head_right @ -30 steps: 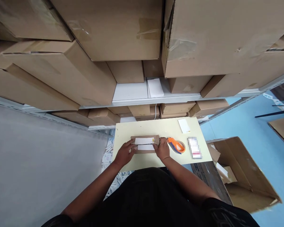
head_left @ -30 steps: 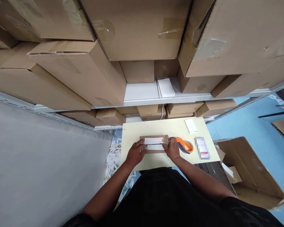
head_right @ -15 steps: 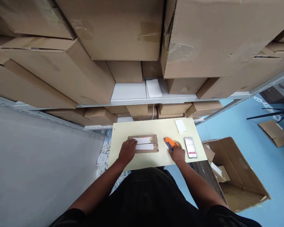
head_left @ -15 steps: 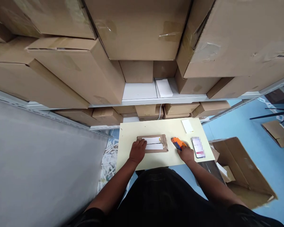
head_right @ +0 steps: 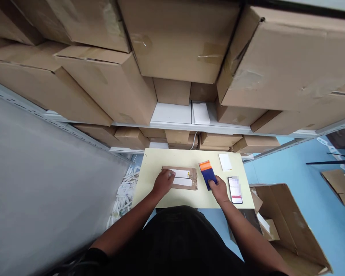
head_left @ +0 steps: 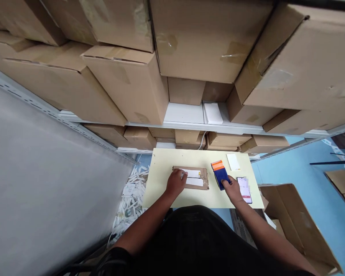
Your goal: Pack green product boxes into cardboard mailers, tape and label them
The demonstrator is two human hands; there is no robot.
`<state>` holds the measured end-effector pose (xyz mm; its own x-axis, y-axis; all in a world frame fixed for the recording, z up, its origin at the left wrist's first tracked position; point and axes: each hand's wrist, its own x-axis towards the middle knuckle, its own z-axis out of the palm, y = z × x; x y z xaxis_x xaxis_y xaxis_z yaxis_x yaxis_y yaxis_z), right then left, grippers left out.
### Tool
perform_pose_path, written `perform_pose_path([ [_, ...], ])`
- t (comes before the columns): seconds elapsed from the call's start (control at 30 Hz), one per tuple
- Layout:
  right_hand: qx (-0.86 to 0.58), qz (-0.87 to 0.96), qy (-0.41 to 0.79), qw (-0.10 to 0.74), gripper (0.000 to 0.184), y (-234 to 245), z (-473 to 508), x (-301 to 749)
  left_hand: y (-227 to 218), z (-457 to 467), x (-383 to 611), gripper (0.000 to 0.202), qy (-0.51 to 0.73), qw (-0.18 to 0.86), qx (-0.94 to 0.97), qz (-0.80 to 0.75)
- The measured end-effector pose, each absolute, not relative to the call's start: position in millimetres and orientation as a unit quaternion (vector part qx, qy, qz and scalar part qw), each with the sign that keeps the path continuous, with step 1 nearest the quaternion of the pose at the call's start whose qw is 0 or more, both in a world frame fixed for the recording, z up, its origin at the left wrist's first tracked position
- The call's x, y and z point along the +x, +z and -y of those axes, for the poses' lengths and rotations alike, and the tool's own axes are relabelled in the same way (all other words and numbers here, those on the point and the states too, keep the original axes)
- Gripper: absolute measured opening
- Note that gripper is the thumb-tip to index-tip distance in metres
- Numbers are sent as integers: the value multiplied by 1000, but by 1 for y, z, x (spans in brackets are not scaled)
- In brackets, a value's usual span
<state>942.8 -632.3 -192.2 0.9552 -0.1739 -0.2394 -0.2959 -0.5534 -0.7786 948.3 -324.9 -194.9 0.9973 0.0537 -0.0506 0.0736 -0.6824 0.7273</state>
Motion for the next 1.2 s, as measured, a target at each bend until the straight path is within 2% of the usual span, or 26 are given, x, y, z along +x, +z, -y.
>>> perform_pose_path([
  [0.07,-862,-94,76,492,41,-168,615,954,-186,325,951,27,-44,442,893,-72],
  [0.2,-862,-22,147,484,58,-144,575,980,-176,322,956,37,-95,536,832,-108],
  [0.33,-865,20,211,454,62,-147,548,998,-178,319,960,47,-154,645,735,-140],
  [0.47,-869,42,248,426,64,-154,539,1007,-182,316,963,42,-195,787,553,-192],
  [0.57,-867,47,264,419,64,-153,537,1011,-182,314,964,37,-184,820,499,-213],
  [0.8,-855,71,282,429,62,-146,535,1020,-179,322,963,34,-215,807,491,-247],
  [1.03,-883,85,293,357,56,-141,538,1029,-190,307,965,31,-93,662,705,-237],
  [1.2,-908,111,273,299,58,-136,544,1036,-199,261,959,32,-21,609,738,-289],
])
